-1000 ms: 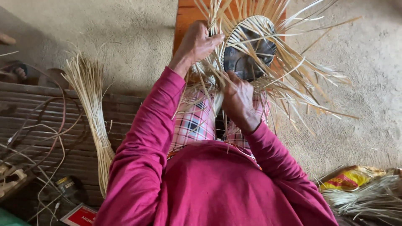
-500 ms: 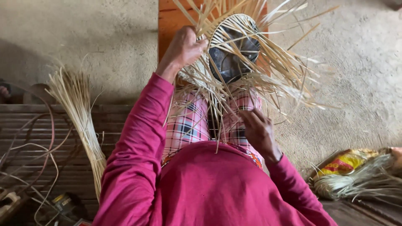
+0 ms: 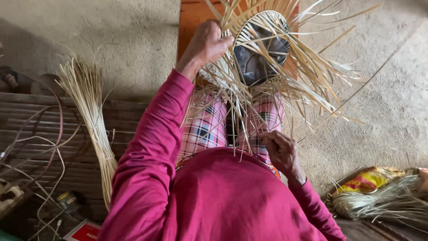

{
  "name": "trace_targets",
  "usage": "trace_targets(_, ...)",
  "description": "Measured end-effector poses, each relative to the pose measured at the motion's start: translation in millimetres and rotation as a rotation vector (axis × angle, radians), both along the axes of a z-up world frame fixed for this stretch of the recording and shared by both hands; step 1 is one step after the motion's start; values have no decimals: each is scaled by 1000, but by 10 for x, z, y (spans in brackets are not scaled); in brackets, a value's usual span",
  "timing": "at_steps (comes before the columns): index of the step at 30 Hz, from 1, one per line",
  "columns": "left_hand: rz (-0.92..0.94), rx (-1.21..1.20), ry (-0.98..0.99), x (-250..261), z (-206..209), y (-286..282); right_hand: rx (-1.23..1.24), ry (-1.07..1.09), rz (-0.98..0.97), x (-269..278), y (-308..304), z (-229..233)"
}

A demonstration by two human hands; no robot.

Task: Weaving thin bamboo strips into a circular frame to construct a basket or similar item.

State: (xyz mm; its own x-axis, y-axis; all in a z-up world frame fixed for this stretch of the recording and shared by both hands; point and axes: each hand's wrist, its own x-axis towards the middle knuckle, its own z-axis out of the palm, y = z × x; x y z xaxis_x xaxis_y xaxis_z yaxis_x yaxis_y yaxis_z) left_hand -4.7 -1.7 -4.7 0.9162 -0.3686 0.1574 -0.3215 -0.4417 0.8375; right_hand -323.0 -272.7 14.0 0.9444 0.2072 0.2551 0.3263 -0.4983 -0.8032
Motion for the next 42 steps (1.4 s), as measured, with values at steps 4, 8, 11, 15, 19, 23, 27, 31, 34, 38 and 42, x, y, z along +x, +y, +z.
trace_targets(4,10,50,-61,-18,30,-31,-18,-13,-16,-98,37,40)
trace_targets(8,25,68,-129,30,-74,-44,13,-26,6,-142,89,115)
trace_targets(11,39,41,-87,-58,87,-46,77,-104,16,-166,146,248)
trace_targets(15,59,163,-240,104,-218,-92,-94,23,-56,-40,169,5)
trace_targets(19,52,129,-313,76,-122,-97,-360,-18,-84,81,-51,-618)
trace_targets(23,118,245,-125,-25,42,-15,-1421,-302,-394,48,-663,-236)
trace_targets(27,307,230,-172,-371,293,72,-240,-739,-350,498,-803,1068)
trace_targets(31,522,50,-152,-440,269,34,-235,-628,-210,1305,-565,1425)
trace_targets(34,608,-158,-299,-527,459,95,-216,-600,112,1870,102,1659)
trace_targets(38,671,-471,-20,-754,800,298,-234,-530,504,2236,933,1783)
trace_targets(42,570,-552,-183,-1093,961,545,-193,-413,592,2282,1285,1725)
